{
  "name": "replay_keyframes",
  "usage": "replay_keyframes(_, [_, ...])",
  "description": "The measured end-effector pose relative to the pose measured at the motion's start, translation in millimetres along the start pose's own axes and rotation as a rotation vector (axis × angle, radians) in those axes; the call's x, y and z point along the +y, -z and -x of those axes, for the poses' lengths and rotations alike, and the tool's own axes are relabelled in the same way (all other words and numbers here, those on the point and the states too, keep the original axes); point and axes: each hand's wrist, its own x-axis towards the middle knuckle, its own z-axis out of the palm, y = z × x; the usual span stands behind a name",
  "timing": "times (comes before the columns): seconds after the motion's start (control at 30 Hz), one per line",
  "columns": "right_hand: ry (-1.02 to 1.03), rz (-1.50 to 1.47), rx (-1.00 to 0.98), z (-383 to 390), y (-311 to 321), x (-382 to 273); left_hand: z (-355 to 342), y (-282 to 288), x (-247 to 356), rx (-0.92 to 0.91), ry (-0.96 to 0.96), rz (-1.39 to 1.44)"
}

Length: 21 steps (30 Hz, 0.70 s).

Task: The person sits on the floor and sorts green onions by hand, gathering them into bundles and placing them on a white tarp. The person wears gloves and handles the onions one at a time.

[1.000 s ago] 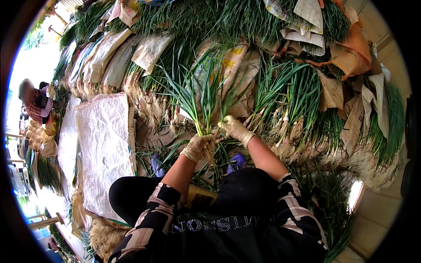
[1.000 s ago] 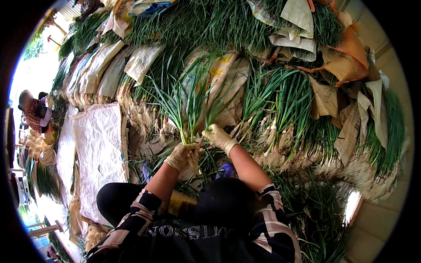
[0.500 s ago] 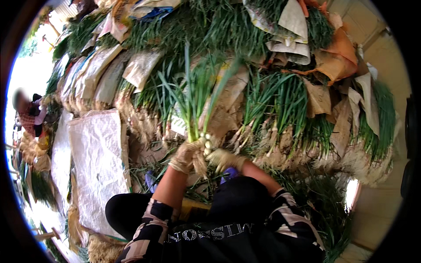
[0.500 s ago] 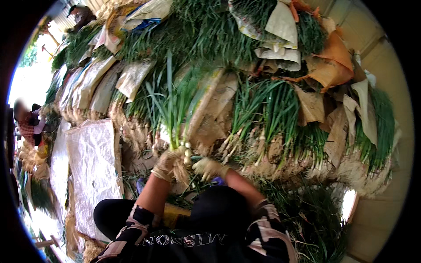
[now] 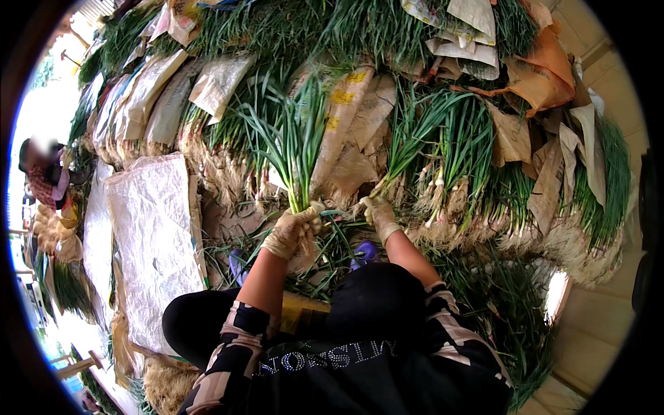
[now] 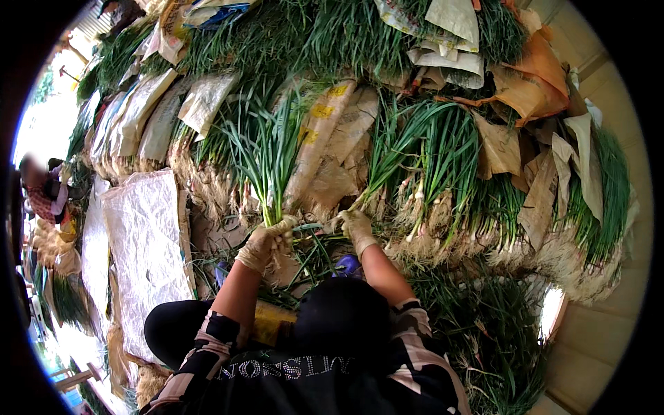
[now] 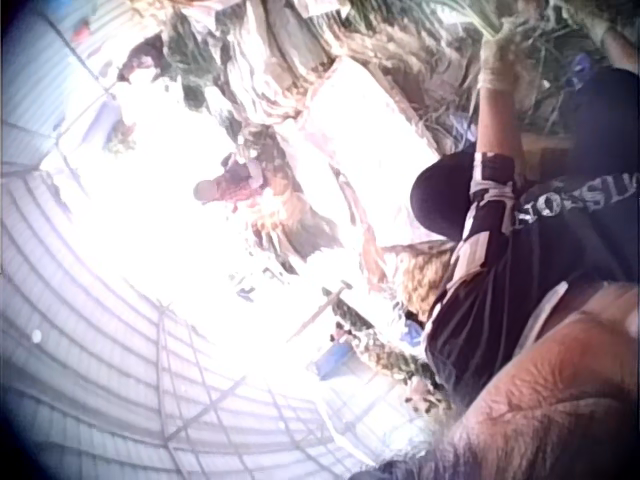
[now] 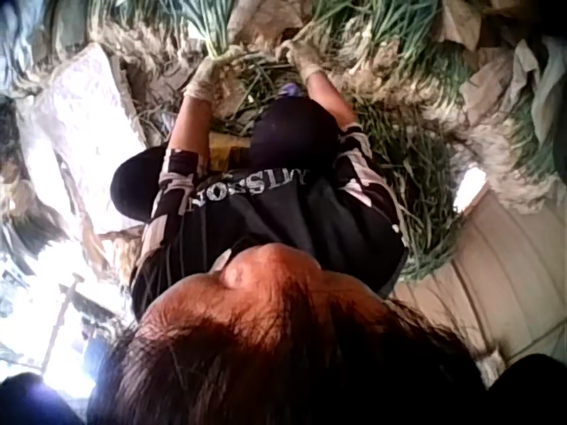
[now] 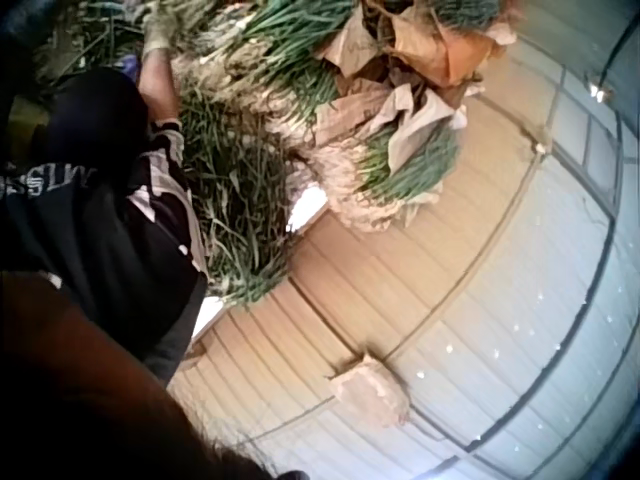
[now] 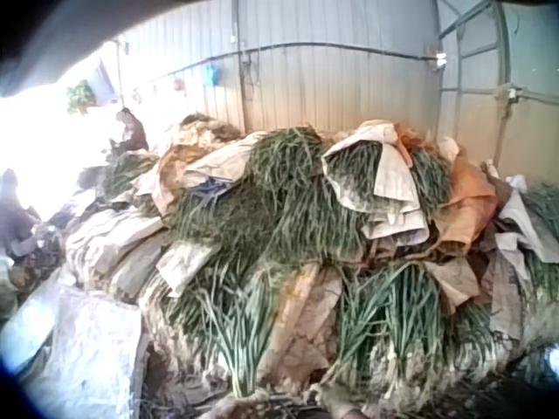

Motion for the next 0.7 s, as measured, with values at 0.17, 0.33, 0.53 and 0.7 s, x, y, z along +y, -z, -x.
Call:
replay_keyframes(0.17, [0.151, 0.092, -0.470, 41.2, -39.4, -21.2, 1.4, 2.2, 0.9, 0.086, -0.006, -0.094])
replay_keyframes(0.33, [0.424, 0.529, -0.430, 27.5, -37.5, -17.1, -2.7, 5.2, -12.3, 0.045, -0.012, -0.156])
replay_keyframes(0.53, [0.335, -0.446, 0.176, 20.8, 7.7, -9.3, 4.0, -3.5, -7.5, -0.014, 0.016, -0.012])
replay_keyframes(0.7, [0.380, -0.137, -0.473, 15.4, -28.3, -0.4, -5.8, 4.5, -24.4, 0.016, 0.049, -0.089])
